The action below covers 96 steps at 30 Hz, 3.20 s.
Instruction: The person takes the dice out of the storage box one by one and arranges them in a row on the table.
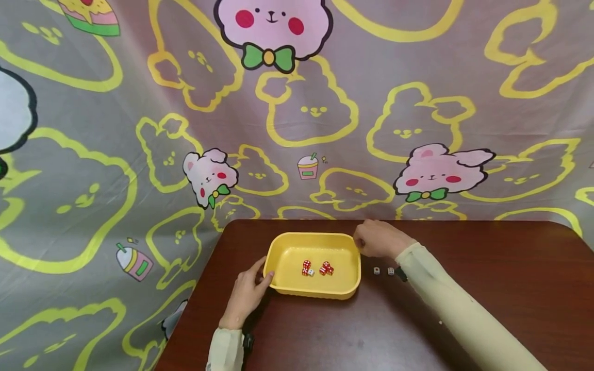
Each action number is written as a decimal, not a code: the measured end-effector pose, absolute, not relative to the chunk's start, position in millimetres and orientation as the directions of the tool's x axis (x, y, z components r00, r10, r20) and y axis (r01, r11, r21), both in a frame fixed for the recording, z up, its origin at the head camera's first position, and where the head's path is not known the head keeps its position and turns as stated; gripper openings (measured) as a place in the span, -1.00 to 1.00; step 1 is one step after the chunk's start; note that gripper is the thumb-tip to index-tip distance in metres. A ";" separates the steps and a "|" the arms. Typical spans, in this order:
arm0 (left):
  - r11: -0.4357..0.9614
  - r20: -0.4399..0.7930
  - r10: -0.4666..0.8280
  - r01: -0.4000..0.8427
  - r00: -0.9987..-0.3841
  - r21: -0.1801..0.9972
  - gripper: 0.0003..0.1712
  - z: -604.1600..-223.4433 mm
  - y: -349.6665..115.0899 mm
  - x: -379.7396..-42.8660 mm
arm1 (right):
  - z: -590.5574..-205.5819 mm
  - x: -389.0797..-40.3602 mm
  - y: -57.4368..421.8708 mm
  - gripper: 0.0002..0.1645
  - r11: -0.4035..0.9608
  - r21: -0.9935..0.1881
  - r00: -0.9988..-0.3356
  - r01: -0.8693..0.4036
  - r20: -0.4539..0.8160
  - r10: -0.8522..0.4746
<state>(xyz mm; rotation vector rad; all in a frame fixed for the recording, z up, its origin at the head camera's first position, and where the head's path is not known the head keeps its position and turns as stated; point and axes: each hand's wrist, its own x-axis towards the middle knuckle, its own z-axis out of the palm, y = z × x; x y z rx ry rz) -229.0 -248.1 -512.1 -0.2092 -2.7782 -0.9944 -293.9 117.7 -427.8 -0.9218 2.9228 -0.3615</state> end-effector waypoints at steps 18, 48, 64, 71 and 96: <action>0.766 0.215 0.077 0.196 -0.973 0.612 -0.45 -510.7 -248.9 -227.7 | -446.4 -287.6 153.4 -0.77 0.807 -0.228 -0.833 -0.544 0.031 -0.553; 0.772 0.209 0.061 0.179 -0.976 0.610 -0.44 -511.5 -248.1 -228.9 | -471.0 -263.4 215.4 -0.69 0.856 -0.240 -0.879 -0.458 -0.025 -0.477; 0.768 0.193 0.067 0.174 -0.979 0.616 -0.43 -507.3 -246.6 -228.0 | -479.0 -253.2 233.2 -0.74 0.877 -0.258 -0.896 -0.406 -0.078 -0.437; 0.763 0.201 0.073 0.184 -0.977 0.620 -0.44 -509.7 -247.9 -228.5 | -481.2 -248.4 238.9 -0.81 0.881 -0.249 -0.897 -0.403 -0.084 -0.434; 0.768 0.192 0.060 0.168 -0.980 0.618 -0.45 -509.4 -249.2 -228.6 | -488.7 -248.8 236.7 -0.74 0.885 -0.216 -0.896 -0.413 -0.075 -0.437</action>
